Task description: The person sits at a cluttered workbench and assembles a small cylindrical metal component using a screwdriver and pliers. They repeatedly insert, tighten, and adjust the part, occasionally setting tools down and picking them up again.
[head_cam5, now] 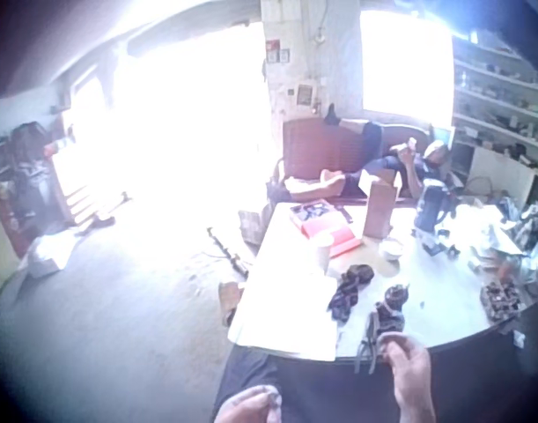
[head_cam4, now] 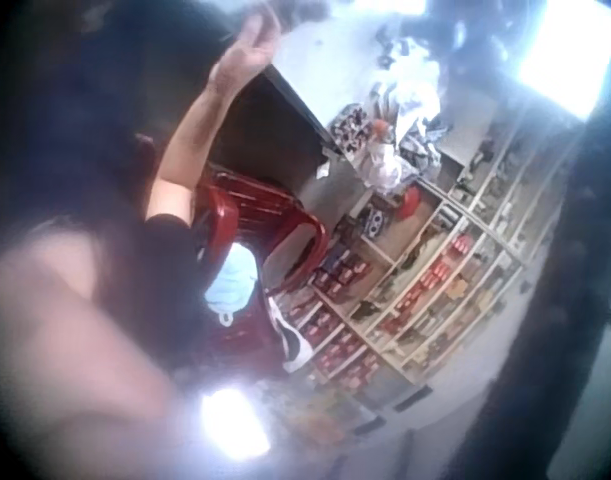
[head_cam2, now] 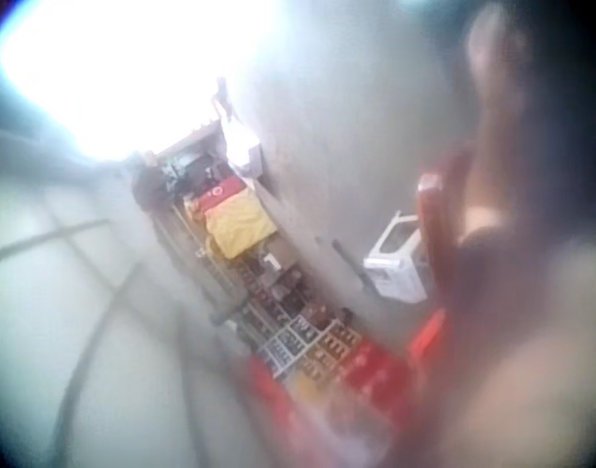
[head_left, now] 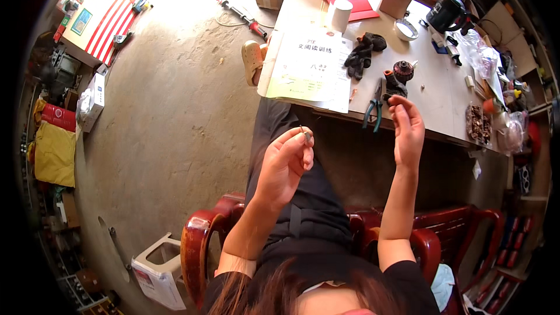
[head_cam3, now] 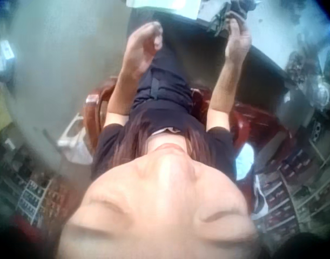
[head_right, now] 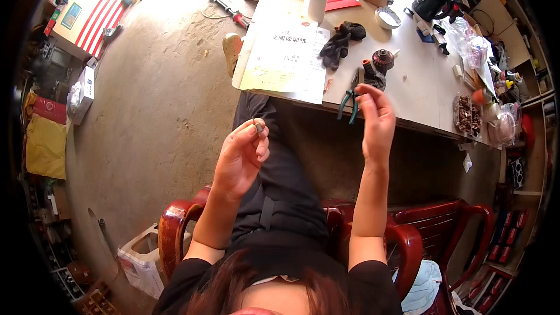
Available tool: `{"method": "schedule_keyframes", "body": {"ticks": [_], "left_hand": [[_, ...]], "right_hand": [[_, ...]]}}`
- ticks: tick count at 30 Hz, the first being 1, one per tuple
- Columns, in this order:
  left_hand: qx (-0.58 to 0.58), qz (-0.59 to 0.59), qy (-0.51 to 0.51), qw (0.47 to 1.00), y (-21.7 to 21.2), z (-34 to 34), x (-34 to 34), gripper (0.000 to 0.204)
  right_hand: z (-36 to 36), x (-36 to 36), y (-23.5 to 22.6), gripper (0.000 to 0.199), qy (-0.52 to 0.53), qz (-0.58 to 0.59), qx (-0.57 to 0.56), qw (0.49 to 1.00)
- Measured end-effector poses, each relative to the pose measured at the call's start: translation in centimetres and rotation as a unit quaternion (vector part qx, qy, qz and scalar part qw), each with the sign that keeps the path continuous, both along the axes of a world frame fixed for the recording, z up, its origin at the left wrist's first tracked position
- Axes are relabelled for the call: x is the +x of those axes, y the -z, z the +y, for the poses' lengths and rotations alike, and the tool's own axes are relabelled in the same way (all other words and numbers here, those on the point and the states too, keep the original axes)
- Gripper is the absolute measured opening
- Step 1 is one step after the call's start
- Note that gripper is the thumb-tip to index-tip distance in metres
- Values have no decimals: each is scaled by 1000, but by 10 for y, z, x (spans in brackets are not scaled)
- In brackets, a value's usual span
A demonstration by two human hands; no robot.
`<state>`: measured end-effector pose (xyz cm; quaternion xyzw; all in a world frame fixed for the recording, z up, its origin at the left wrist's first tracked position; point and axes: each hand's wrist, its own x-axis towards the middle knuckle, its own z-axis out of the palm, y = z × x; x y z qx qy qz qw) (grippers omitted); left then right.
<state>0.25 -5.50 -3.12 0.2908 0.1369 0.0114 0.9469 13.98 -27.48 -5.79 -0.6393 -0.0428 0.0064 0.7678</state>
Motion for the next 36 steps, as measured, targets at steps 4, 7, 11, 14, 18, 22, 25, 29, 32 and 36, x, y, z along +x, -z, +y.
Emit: {"method": "schedule_keyframes", "body": {"ticks": [4,7,11,14,18,22,25,29,32,36], "left_hand": [[13,-5,-16,1000,-1,-1,-8,16],[45,-3,-25,999,1,-4,-8,15],[82,-6,-33,996,-2,-3,-15,17],[113,-22,-53,992,-3,0,-21,17],[161,-24,-74,984,-5,2,-26,18],[232,-13,-88,969,-9,3,-30,18],[260,-13,-96,961,-12,6,-32,18],[279,-9,-103,955,-13,12,-35,16],[301,-10,-108,948,-10,13,-37,15],[330,-36,-118,936,-6,13,-35,16]], "right_hand": [[48,-53,-41,15,-107,-151,-75,980],[67,-69,-51,21,-81,-404,-205,888],[83,-71,-61,30,-82,-503,-294,809],[88,-69,-64,26,-71,-517,-330,787],[92,-73,-69,19,-62,-515,-353,779],[99,-76,-71,18,-70,-515,-351,779],[104,-77,-69,17,-69,-509,-352,782],[108,-83,-68,15,-68,-504,-345,789],[112,-83,-68,15,-67,-503,-339,792],[112,-79,-63,15,-52,-490,-341,801]]}}
